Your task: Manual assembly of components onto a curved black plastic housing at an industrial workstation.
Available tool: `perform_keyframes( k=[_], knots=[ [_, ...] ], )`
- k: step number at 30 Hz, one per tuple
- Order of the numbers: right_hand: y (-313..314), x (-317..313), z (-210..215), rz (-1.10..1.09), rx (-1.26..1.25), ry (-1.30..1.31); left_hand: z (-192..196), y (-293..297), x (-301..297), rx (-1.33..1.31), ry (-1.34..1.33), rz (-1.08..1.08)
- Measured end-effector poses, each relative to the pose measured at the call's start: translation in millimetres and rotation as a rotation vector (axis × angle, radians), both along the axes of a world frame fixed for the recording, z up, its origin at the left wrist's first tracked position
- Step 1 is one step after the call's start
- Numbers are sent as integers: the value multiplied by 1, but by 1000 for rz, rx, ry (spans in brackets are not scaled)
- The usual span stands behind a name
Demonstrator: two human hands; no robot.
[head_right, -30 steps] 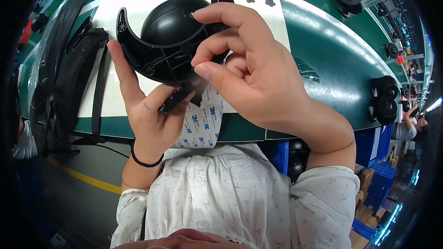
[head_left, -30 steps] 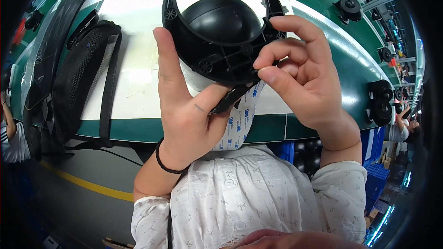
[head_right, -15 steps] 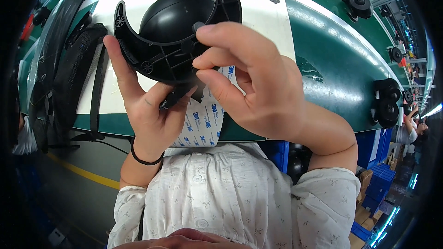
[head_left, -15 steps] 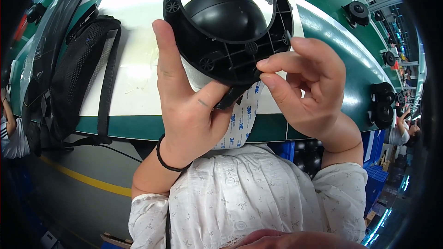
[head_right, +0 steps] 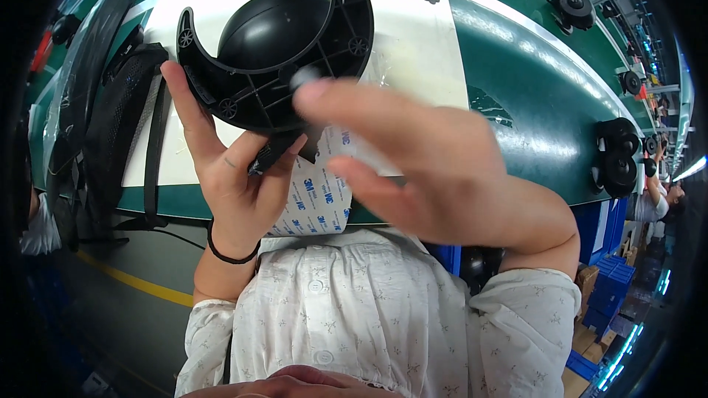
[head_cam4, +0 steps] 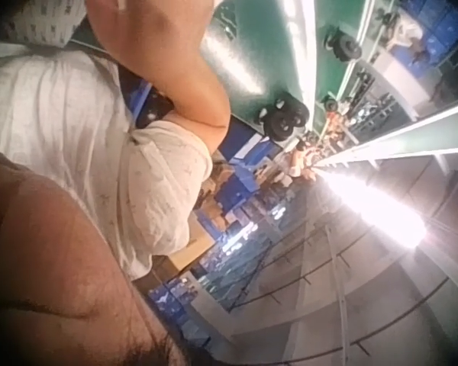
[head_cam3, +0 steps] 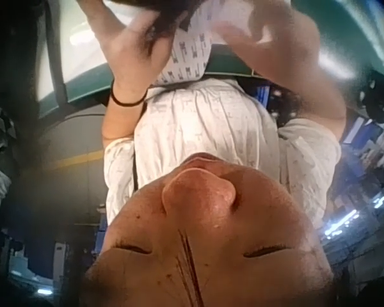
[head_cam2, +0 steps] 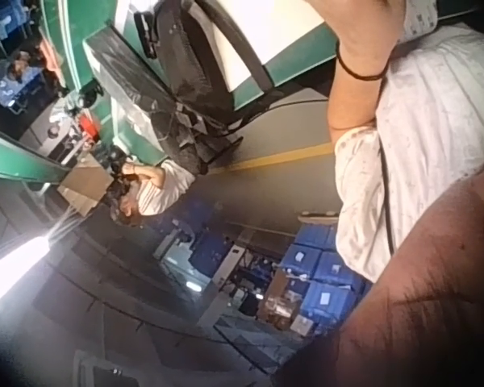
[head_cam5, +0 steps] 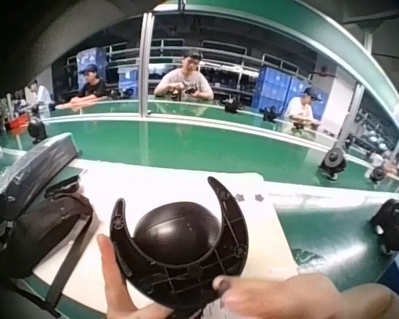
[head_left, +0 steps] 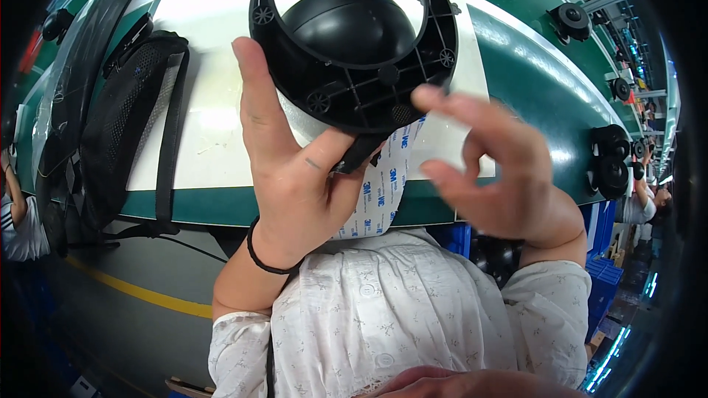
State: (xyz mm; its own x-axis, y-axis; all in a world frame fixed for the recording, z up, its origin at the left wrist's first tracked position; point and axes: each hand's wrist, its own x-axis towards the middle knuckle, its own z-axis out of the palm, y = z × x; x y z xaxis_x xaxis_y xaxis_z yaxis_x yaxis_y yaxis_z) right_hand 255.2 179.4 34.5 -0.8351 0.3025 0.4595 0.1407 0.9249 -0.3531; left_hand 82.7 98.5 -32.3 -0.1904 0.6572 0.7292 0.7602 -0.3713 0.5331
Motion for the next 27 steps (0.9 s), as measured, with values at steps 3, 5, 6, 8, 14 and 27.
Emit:
perform_keyframes(
  k=[3, 5, 6, 8, 14, 27],
  knots=[
    [22, 10, 2, -98, -89, 169, -2, -4, 1, -40, 12, 42],
    [37, 8, -1, -143, -64, 231, -6, -4, -1, -61, 39, 55],
    [41, 5, -1, -138, -138, 205, -5, -4, 0, -57, 42, 50],
    [47, 0, -2, -129, -213, 182, -3, -5, 1, -84, 39, 73],
    [54, -5, -11, -79, -323, 193, -5, -3, 1, -73, 64, 77],
    [51, -3, -24, -156, 113, 270, -9, -2, -1, -90, 76, 82]
  ],
)
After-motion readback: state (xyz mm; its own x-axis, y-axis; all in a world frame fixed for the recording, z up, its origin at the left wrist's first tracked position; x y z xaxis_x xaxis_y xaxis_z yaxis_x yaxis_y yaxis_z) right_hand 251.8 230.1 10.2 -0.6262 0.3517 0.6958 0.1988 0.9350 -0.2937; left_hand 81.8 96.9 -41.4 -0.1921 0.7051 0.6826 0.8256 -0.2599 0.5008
